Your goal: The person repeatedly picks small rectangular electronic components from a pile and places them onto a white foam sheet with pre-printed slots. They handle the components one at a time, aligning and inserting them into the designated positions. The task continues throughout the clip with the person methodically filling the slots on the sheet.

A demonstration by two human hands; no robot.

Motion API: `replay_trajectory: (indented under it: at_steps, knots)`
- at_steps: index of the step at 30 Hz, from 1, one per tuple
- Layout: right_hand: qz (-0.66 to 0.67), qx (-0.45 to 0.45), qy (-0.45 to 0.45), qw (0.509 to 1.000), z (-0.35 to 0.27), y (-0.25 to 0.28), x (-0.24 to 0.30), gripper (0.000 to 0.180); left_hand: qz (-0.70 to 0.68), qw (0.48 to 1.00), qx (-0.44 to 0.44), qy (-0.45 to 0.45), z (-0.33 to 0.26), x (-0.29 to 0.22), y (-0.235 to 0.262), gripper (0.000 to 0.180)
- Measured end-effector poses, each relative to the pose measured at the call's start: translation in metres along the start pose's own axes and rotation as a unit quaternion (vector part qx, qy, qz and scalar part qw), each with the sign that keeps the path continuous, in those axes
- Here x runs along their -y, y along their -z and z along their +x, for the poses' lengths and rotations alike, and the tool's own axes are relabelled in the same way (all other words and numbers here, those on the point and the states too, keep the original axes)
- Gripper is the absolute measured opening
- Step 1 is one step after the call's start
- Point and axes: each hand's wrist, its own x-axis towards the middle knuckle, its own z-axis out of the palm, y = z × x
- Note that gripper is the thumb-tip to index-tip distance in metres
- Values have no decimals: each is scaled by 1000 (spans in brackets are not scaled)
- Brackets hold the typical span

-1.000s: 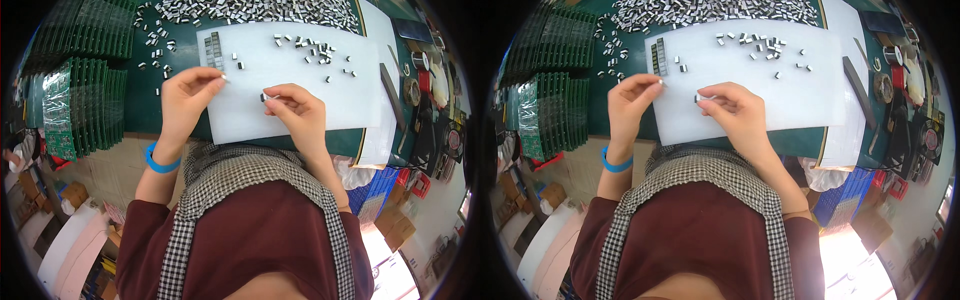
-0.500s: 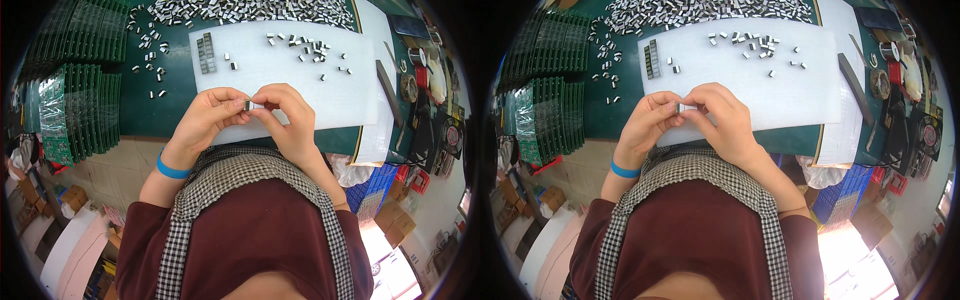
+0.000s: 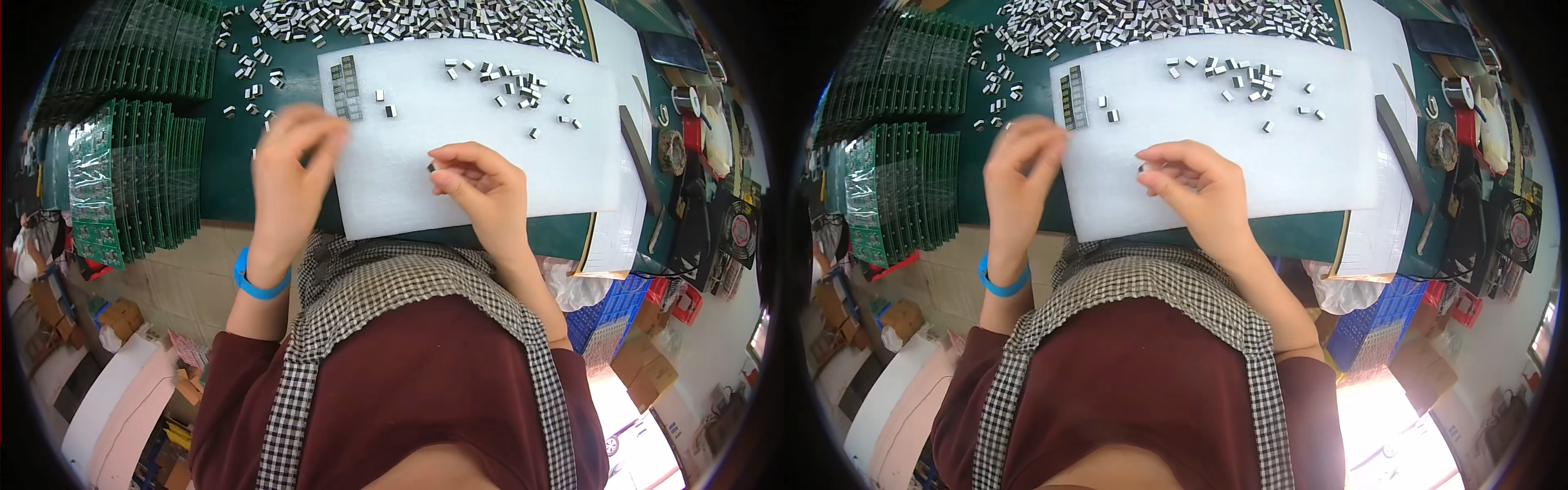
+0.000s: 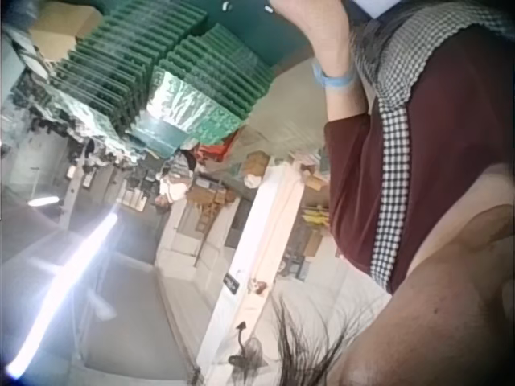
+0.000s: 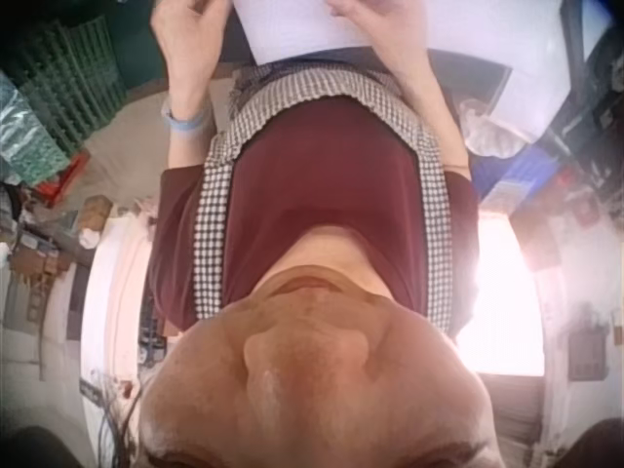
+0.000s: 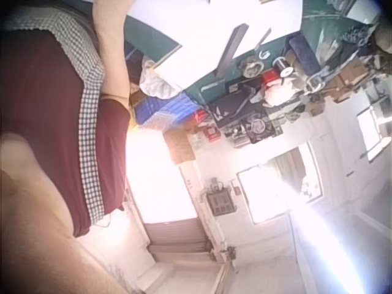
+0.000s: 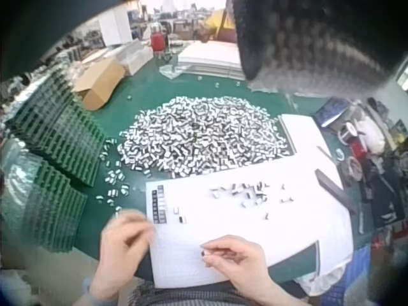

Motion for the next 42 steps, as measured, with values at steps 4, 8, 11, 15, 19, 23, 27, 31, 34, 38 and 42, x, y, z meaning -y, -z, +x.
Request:
replay_trajectory:
  at_steps: [4, 8, 11, 15, 19, 23, 27, 31, 34, 38, 42]
  knots:
    - [85, -22, -79, 993, 1, 2, 0, 17, 128, 984, -59, -108, 12, 16, -3, 17]
    - [131, -23, -108, 985, 1, 1, 0, 17, 296, 926, -22, -232, 6, 16, -19, 27]
    - [97, -25, -143, 985, 1, 1, 1, 17, 348, 900, -4, -263, 8, 15, -18, 29]
    - [72, -35, -65, 995, 1, 0, -5, 20, 197, 953, 18, -228, 21, 27, -3, 21]
    - [-65, -56, 42, 995, 1, -2, 1, 28, -247, 960, 70, 109, 11, 15, 0, 16]
    - [-108, -65, 126, 984, 1, -12, 5, 38, -519, 795, 205, 238, -8, -2, -20, 20]
    - [-114, -59, 145, 981, 1, -12, 4, 42, -528, 783, 209, 256, -11, -5, -27, 20]
    - [-125, -60, 142, 980, 1, -12, 5, 43, -512, 797, 207, 243, -10, -7, -28, 19]
    - [-229, -57, 184, 954, 0, -11, 5, 43, -450, 845, 191, 215, -11, -14, -27, 19]
    - [-315, -41, 240, 917, -2, -13, -1, 43, -346, 901, 191, 177, -13, -27, -25, 19]
    - [-218, -31, 181, 959, -1, -12, 3, 43, -385, 879, 204, 196, -12, -21, -25, 19]
